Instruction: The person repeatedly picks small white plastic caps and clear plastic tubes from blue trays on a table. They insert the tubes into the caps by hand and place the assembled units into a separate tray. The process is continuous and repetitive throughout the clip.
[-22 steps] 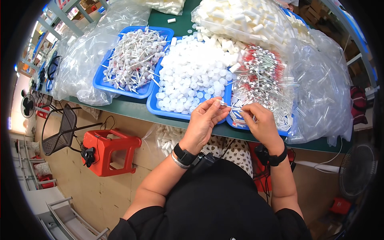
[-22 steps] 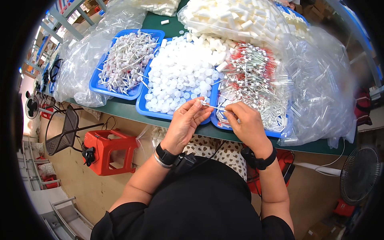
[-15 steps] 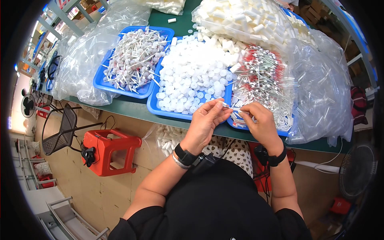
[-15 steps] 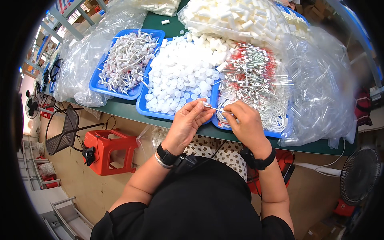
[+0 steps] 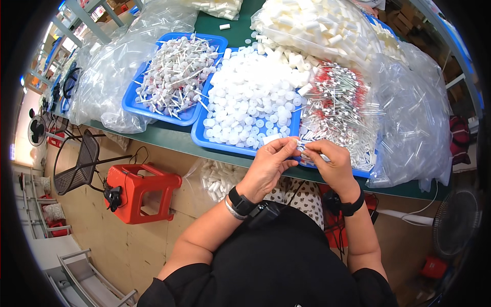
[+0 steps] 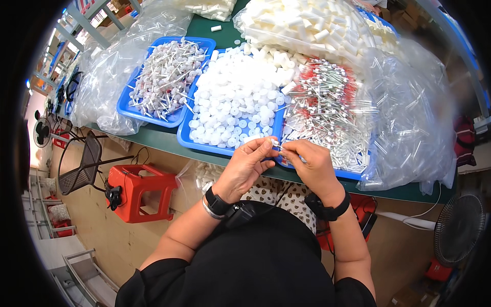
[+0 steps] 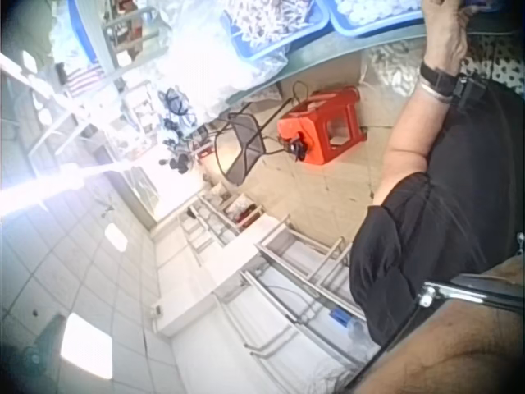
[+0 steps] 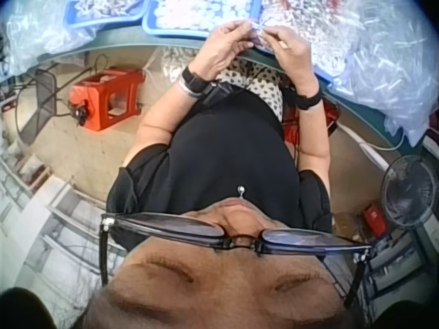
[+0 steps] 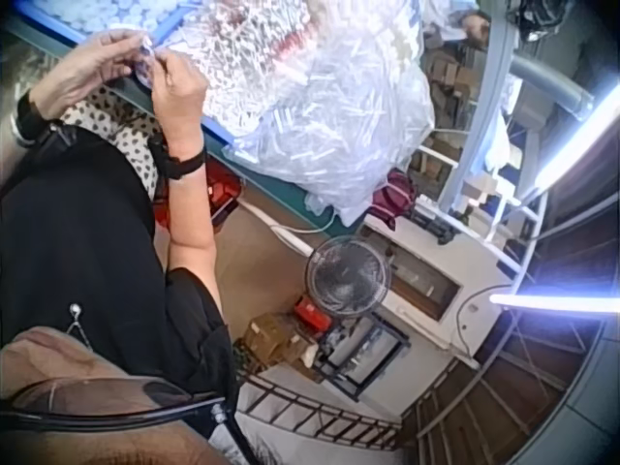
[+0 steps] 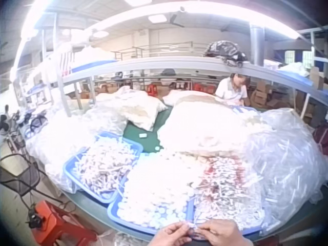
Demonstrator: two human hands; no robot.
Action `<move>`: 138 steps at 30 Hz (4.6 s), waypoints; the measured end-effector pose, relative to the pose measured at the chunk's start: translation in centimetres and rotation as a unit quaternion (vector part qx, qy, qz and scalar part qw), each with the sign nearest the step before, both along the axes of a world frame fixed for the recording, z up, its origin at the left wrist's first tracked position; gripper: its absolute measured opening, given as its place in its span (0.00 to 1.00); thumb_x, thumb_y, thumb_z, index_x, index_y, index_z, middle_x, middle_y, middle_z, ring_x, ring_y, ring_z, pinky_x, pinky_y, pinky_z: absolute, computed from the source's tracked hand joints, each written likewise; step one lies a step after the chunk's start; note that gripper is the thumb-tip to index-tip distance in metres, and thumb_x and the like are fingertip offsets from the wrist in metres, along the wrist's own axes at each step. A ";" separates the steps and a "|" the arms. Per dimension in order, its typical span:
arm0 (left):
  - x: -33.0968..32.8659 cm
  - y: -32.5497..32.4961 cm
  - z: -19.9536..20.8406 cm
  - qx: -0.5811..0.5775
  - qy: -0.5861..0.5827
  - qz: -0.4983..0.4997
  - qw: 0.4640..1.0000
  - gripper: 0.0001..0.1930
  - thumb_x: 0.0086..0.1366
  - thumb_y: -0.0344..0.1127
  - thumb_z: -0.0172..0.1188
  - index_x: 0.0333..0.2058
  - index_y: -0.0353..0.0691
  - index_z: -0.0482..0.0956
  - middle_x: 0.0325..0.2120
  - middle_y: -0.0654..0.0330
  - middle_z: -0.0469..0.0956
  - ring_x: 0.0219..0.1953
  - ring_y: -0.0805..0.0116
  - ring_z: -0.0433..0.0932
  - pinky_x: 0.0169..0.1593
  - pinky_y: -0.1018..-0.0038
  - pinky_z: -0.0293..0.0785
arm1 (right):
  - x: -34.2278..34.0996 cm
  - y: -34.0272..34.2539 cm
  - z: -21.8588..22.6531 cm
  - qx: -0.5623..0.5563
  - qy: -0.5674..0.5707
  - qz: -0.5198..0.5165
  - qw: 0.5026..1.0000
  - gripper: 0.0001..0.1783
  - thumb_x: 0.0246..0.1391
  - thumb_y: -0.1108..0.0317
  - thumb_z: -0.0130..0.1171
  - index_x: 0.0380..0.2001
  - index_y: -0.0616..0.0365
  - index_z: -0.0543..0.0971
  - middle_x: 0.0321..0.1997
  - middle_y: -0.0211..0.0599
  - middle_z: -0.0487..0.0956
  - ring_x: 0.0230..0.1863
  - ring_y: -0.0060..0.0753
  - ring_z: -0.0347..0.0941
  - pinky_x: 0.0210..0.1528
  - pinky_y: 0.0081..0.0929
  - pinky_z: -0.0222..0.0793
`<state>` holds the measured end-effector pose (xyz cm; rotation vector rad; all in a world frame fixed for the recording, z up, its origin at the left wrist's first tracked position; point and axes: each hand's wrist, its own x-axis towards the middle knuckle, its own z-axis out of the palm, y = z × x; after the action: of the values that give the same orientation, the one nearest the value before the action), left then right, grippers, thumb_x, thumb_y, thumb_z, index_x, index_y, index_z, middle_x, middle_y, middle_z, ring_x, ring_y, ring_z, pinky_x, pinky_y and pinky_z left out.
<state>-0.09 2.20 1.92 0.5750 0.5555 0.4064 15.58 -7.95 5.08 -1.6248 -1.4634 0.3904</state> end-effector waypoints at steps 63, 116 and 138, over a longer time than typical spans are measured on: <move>-4.6 9.4 1.2 0.823 0.311 -0.095 0.466 0.07 0.54 0.30 0.65 0.32 0.37 0.79 0.31 0.53 0.77 0.39 0.51 0.74 0.43 0.61 0.71 | 4.2 -1.3 -0.6 -0.070 -0.368 -0.106 0.921 0.02 0.46 0.75 0.59 0.24 0.57 0.77 0.31 0.37 0.73 0.37 0.42 0.70 0.40 0.37 0.66; -0.3 -1.7 -1.1 -0.044 -0.047 -0.012 0.998 0.16 0.70 0.39 0.58 0.50 0.34 0.76 0.34 0.64 0.79 0.34 0.79 0.77 0.42 0.80 0.78 | -3.2 -1.6 -0.6 -0.071 0.153 -0.118 0.978 0.07 0.61 0.70 0.59 0.34 0.64 0.80 0.28 0.36 0.83 0.29 0.17 0.77 0.31 0.19 0.71; -0.6 0.1 -0.4 0.002 -0.012 0.073 0.997 0.16 0.71 0.40 0.57 0.49 0.34 0.74 0.39 0.54 0.78 0.47 0.62 0.81 0.51 0.71 0.80 | 1.8 2.2 -2.3 -0.121 -0.304 0.011 0.945 0.03 0.45 0.77 0.56 0.27 0.63 0.76 0.30 0.47 0.76 0.35 0.51 0.76 0.38 0.42 0.73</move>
<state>-0.69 2.27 1.56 0.5344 0.5756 0.5531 17.34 -5.70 2.77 -2.0439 -1.9461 0.0733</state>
